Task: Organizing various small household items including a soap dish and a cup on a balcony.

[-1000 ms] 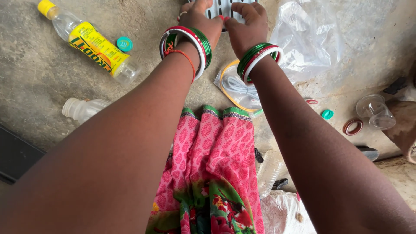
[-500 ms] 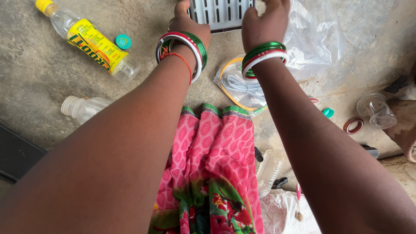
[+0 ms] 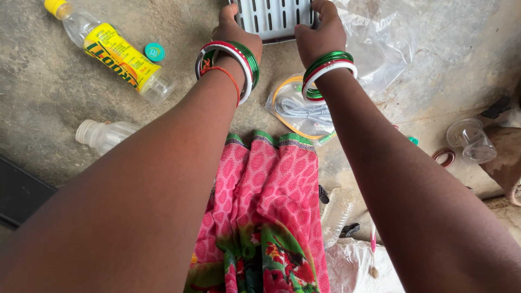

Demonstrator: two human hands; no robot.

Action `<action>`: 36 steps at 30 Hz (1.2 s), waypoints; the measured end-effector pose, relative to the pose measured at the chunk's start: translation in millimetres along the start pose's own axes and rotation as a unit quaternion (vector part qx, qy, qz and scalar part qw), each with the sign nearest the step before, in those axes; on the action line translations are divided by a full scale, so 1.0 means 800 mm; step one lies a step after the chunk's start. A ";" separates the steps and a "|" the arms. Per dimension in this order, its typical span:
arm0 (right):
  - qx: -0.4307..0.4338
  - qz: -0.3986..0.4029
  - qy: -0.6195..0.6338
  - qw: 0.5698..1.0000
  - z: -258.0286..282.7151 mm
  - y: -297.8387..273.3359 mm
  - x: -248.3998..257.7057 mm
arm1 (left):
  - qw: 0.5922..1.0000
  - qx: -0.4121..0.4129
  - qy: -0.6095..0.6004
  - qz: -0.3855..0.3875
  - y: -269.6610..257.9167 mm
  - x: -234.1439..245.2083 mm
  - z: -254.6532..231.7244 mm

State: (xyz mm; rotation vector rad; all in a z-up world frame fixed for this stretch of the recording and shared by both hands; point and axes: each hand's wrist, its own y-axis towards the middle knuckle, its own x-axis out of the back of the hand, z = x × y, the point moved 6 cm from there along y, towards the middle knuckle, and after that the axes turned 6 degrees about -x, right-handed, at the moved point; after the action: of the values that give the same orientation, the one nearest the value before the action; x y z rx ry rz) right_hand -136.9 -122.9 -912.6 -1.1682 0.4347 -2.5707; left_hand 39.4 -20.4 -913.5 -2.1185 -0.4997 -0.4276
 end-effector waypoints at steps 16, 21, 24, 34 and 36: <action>0.020 -0.033 -0.005 0.999 0.028 -0.017 0.011 | 0.996 -0.041 -0.008 -0.081 -0.006 0.000 0.022; 0.053 -0.048 0.009 0.997 0.054 -0.037 0.023 | 0.988 -0.076 -0.003 -0.134 -0.020 0.021 0.017; 0.098 -0.090 0.004 0.991 0.057 -0.050 0.024 | 0.983 -0.080 -0.043 -0.159 -0.032 0.034 0.019; -0.001 -0.156 0.034 0.987 0.078 -0.095 0.054 | 0.987 -0.038 -0.082 -0.130 -0.099 0.064 0.002; -0.010 -0.175 0.028 0.984 0.075 -0.099 0.060 | 0.985 -0.060 -0.080 -0.139 -0.108 0.067 0.002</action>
State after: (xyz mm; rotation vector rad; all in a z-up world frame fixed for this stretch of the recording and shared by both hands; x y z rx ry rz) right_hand -131.7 -77.7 -812.1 -1.2792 0.2882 -2.9083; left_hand 42.4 36.6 -829.1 -2.2176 -0.8890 -0.4551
